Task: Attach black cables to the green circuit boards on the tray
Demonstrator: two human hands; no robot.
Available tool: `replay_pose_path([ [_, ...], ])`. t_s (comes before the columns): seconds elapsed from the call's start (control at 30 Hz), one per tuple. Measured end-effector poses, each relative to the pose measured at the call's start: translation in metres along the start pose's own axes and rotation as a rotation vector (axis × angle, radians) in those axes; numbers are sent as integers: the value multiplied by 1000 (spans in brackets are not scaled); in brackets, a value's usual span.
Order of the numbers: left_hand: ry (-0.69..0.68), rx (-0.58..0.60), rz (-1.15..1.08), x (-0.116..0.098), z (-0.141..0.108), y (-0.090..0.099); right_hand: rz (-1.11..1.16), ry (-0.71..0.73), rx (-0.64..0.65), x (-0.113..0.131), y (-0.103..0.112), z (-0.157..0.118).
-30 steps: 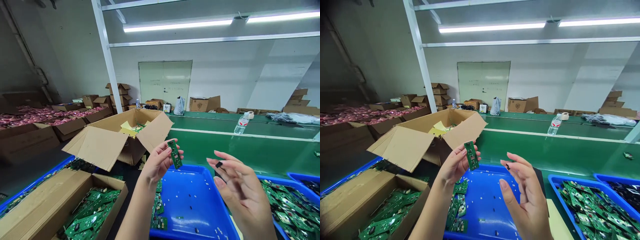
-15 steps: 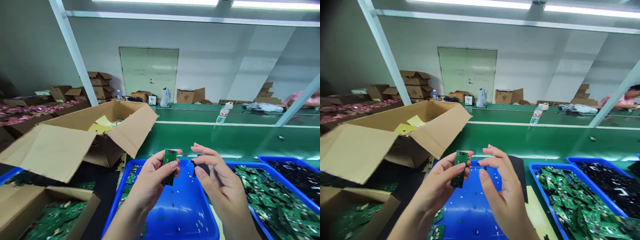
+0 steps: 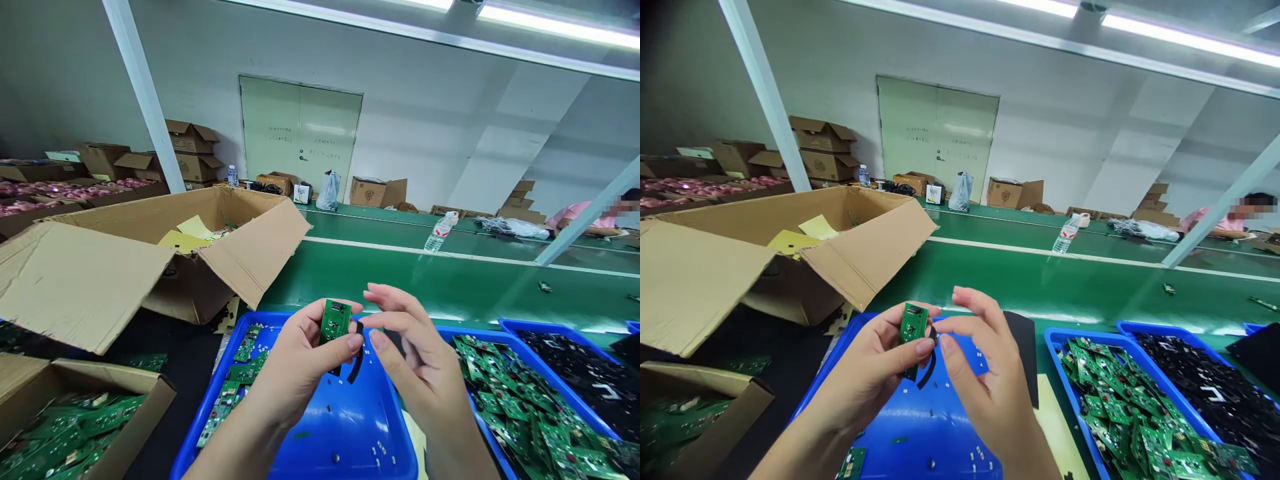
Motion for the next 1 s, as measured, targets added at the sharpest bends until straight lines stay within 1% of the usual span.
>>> replay_pose_path([
  [0.1, 10, 15, 12, -2, -2, -2, -179, 116, -84, -7, 9, 5],
  [0.17, 18, 15, 13, -4, -3, -3, -254, 130, -81, -12, 14, 8],
  [0.23, -2, 6, 14, -6, -4, -4, -229, 108, -24, -14, 15, 8],
  [0.37, -49, -6, 4, -5, -1, -3, -76, 73, 205, -7, 6, 4],
  [0.4, -53, -9, 4, -4, -1, -2, -63, 74, 234, -5, 3, 3],
  [0.43, -56, -13, 9, -4, 0, 0, -61, 75, 238, -3, 1, 2],
  [0.53, -76, -21, 39, -2, 2, 3, -79, 82, 178, 0, -2, 2],
  [0.67, -98, 10, 87, -3, 3, 4, -103, 105, 171, 1, -2, 3],
  [0.8, -120, -5, 145, -5, 3, 4, -180, 124, 129, 3, -2, 2],
  [1.0, -115, -23, 193, -10, 6, 6, -278, 85, 141, 3, -1, 2],
])
Point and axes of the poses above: each hand's wrist, its own z-axis towards the middle knuckle, its own y-axis out of the back of the hand, x = y × z, the point moved 3 cm from there along z, towards the middle knuckle, and after that the axes turned 2 degrees about x, right-handed, at the moved point
